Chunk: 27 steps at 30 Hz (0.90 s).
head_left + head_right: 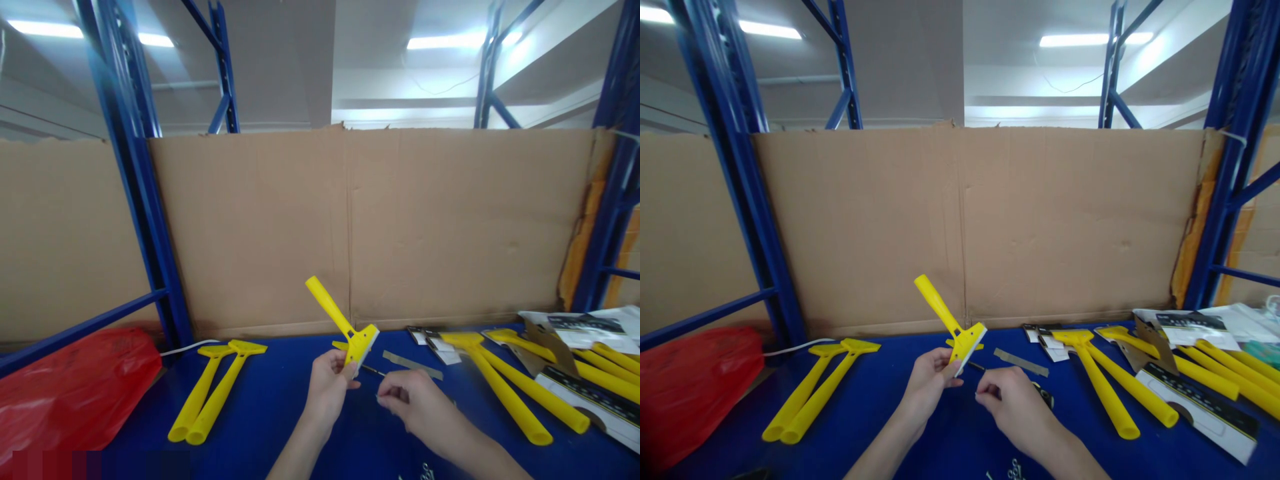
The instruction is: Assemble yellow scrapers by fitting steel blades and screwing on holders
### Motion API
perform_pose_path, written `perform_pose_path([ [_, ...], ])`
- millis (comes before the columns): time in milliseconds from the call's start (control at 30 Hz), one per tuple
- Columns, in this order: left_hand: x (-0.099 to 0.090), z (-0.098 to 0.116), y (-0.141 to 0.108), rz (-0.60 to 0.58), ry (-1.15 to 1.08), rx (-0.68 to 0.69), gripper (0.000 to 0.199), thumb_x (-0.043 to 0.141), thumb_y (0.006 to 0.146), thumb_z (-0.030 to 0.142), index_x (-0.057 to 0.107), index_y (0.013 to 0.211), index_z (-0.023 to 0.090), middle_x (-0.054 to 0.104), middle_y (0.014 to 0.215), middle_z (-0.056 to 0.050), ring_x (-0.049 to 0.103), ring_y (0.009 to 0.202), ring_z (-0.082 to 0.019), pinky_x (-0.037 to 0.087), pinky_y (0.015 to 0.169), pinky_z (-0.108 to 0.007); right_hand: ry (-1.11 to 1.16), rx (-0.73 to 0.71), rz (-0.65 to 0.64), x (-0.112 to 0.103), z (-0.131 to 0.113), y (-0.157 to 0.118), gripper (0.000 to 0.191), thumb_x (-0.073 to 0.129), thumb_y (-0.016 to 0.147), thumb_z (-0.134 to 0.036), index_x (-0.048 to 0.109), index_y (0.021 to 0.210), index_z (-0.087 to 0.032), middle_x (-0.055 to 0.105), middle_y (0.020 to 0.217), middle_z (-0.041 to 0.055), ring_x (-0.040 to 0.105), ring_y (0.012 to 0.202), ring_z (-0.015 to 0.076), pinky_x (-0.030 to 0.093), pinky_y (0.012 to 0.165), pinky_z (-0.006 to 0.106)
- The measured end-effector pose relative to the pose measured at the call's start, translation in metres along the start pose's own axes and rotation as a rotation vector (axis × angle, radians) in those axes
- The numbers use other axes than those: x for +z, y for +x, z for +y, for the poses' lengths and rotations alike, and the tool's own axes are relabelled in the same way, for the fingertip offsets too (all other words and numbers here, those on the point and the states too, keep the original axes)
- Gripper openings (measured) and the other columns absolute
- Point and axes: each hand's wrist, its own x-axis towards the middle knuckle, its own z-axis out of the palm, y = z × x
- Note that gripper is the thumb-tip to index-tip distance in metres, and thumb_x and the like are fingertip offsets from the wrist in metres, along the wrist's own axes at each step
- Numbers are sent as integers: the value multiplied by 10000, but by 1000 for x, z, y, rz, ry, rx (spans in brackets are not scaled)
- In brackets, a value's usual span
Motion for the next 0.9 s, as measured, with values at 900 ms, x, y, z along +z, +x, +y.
perform_pose_path([
  [900, 11, -20, -9, -267, 252, 236, 79, 677, 639, 210, 679, 656, 133, 658, 630, -25, 536, 543, -112, 416, 533, -219, 283, 92, 241, 13, 7, 9, 145, 678, 691, -298, 663, 580, -205, 575, 503, -37, 451, 318, 90, 325, 333, 228],
])
